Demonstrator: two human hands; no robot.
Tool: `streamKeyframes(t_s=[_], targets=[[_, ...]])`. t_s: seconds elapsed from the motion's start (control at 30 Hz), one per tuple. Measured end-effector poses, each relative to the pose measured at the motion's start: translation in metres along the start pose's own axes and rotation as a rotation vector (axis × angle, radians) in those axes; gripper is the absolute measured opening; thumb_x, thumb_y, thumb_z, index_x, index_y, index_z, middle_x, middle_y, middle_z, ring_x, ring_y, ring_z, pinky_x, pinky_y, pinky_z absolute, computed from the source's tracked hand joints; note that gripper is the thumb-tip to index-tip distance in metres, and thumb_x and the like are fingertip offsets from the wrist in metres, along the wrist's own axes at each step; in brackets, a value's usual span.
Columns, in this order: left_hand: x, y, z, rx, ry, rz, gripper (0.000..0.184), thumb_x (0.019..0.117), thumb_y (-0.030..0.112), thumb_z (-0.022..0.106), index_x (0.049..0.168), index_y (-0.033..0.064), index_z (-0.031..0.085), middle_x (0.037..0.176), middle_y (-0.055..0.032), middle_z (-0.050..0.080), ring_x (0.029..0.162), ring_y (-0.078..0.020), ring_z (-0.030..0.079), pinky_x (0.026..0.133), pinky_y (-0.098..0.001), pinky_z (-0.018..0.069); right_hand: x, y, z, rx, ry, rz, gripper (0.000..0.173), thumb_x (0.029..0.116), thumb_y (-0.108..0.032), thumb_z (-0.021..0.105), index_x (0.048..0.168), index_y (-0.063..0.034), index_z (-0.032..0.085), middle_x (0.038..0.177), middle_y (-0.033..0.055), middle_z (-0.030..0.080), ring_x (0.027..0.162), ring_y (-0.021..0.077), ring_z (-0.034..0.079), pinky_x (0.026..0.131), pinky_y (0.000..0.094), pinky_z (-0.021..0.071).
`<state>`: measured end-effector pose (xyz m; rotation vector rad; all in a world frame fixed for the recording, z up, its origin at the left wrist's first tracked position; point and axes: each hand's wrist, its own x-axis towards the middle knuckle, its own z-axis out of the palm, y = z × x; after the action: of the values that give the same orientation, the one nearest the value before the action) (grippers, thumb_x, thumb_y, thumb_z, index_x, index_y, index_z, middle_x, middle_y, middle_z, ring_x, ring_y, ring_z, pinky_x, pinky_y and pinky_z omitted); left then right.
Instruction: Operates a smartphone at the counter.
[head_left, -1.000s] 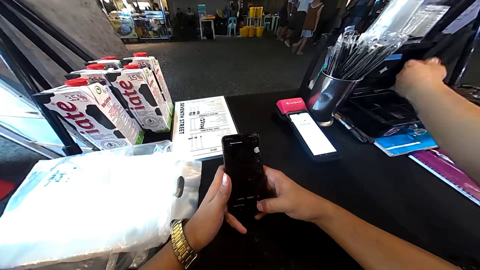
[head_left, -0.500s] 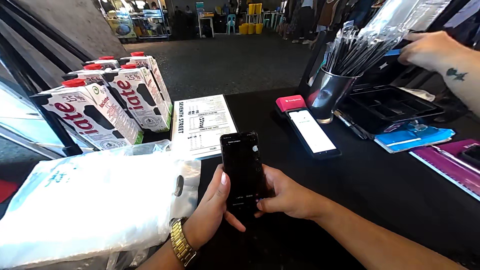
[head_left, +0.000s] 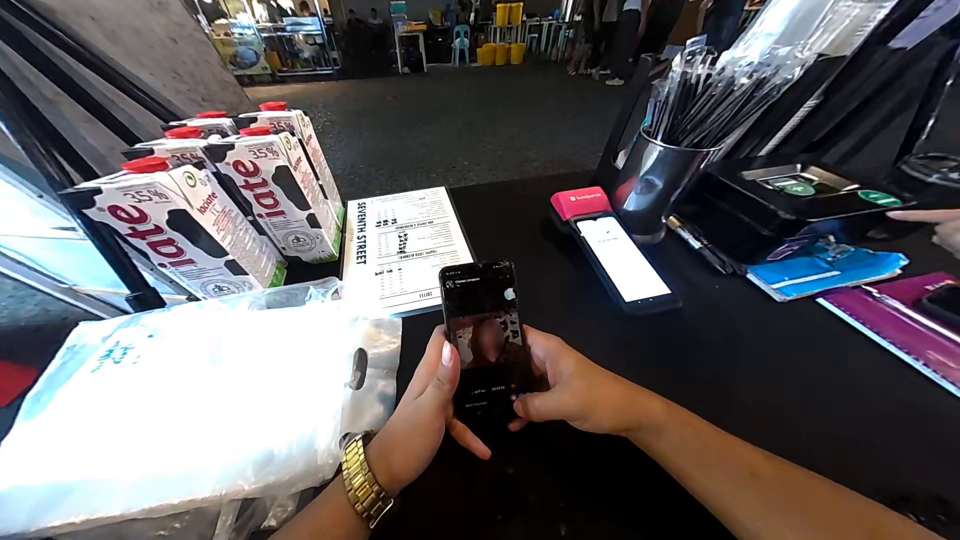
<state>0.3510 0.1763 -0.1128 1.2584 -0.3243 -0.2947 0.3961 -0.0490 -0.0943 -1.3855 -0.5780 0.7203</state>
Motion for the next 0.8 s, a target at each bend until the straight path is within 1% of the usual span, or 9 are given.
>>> streamKeyframes(t_s=[0.1,0.17,0.33,0.43,0.53,0.6,0.7,0.77,0.8], targets=[[-0.0009,0.0009,0.0001,-0.014,0.011,-0.011,0.089,0.0919,0.077,0.045,0.157,0.0215,0.022,0.143,-0.0122,0.054,0.118,-0.0335,0.067,0.059,-0.0505,0.0653,0.0013,0.0005,0.0002,-0.019,-0.004,-0.011,0.067,0.0822,0.011,0.064,0.142,-0.0121,0.047,0.125,0.0098,0.067,0.108,0.0238,0.071,0.08,0.042,0.0655],[-0.0012,0.0008,-0.0004,-0.017,0.008,-0.016,0.09,0.0922,0.077,0.045,0.158,0.0213,0.02,0.144,-0.0122,0.053,0.118,-0.0337,0.067,0.059,-0.0509,0.0655,0.0013,0.0006,0.0006,-0.021,-0.003,-0.011,0.066,0.0825,0.011,0.064,0.142,-0.0125,0.047,0.125,0.0097,0.067,0.108,0.0237,0.071,0.08,0.0421,0.0656],[-0.0005,-0.0003,-0.0001,-0.026,0.011,-0.015,0.088,0.0921,0.077,0.046,0.157,0.0227,0.023,0.144,-0.012,0.054,0.12,-0.0342,0.065,0.059,-0.0511,0.0652,0.0005,0.0004,0.0002,-0.004,-0.004,0.0,0.066,0.0825,0.011,0.064,0.142,-0.0127,0.047,0.126,0.01,0.067,0.109,0.0243,0.07,0.08,0.0421,0.0654],[-0.0005,0.0004,0.0001,-0.029,0.006,-0.016,0.088,0.0913,0.077,0.047,0.157,0.0225,0.023,0.142,-0.0126,0.055,0.118,-0.0347,0.067,0.058,-0.0502,0.0652,0.0004,0.0003,0.0007,-0.011,0.003,0.01,0.066,0.0823,0.01,0.064,0.142,-0.0129,0.048,0.125,0.0098,0.067,0.109,0.0242,0.071,0.08,0.0422,0.0654],[0.0003,0.0006,0.001,-0.02,0.007,-0.012,0.089,0.0902,0.078,0.047,0.155,0.0217,0.026,0.14,-0.0119,0.057,0.116,-0.0331,0.068,0.058,-0.0492,0.0653,0.0002,-0.0002,0.0009,0.001,0.01,0.015,0.067,0.0815,0.01,0.064,0.142,-0.0134,0.048,0.125,0.0101,0.067,0.108,0.0243,0.071,0.08,0.0423,0.0653],[0.0,0.0007,0.0004,-0.032,0.005,-0.013,0.09,0.0902,0.077,0.049,0.156,0.0212,0.024,0.139,-0.0126,0.057,0.115,-0.0335,0.068,0.057,-0.0494,0.0652,0.0003,-0.0012,0.0017,0.007,0.016,0.025,0.063,0.0839,0.007,0.065,0.141,-0.0133,0.048,0.124,0.0095,0.068,0.108,0.0241,0.071,0.081,0.0424,0.0651],[-0.001,0.0005,0.0008,-0.013,0.014,-0.021,0.091,0.0904,0.078,0.047,0.158,0.0226,0.022,0.14,-0.0114,0.057,0.114,-0.0324,0.069,0.058,-0.0492,0.0654,-0.0005,-0.0019,0.0026,0.034,0.037,0.027,0.05,0.0909,-0.002,0.063,0.138,-0.0125,0.053,0.122,0.0084,0.069,0.106,0.0233,0.071,0.08,0.0431,0.0648],[-0.001,0.0003,0.0007,0.009,0.018,-0.022,0.09,0.0902,0.079,0.046,0.157,0.0232,0.022,0.139,-0.0112,0.058,0.112,-0.0323,0.07,0.058,-0.0485,0.0653,0.0,-0.0019,0.0021,0.059,0.043,0.028,0.043,0.0953,-0.01,0.06,0.137,-0.012,0.054,0.122,0.009,0.068,0.106,0.0237,0.071,0.08,0.0443,0.0647],[-0.0008,-0.0004,-0.0001,0.006,0.012,-0.019,0.09,0.0906,0.079,0.045,0.157,0.023,0.022,0.14,-0.012,0.057,0.113,-0.0334,0.069,0.058,-0.0491,0.0652,0.0005,-0.0016,0.0018,0.082,0.045,0.031,0.038,0.0983,-0.015,0.058,0.136,-0.0118,0.055,0.121,0.0098,0.068,0.105,0.0243,0.071,0.079,0.0449,0.0646]])
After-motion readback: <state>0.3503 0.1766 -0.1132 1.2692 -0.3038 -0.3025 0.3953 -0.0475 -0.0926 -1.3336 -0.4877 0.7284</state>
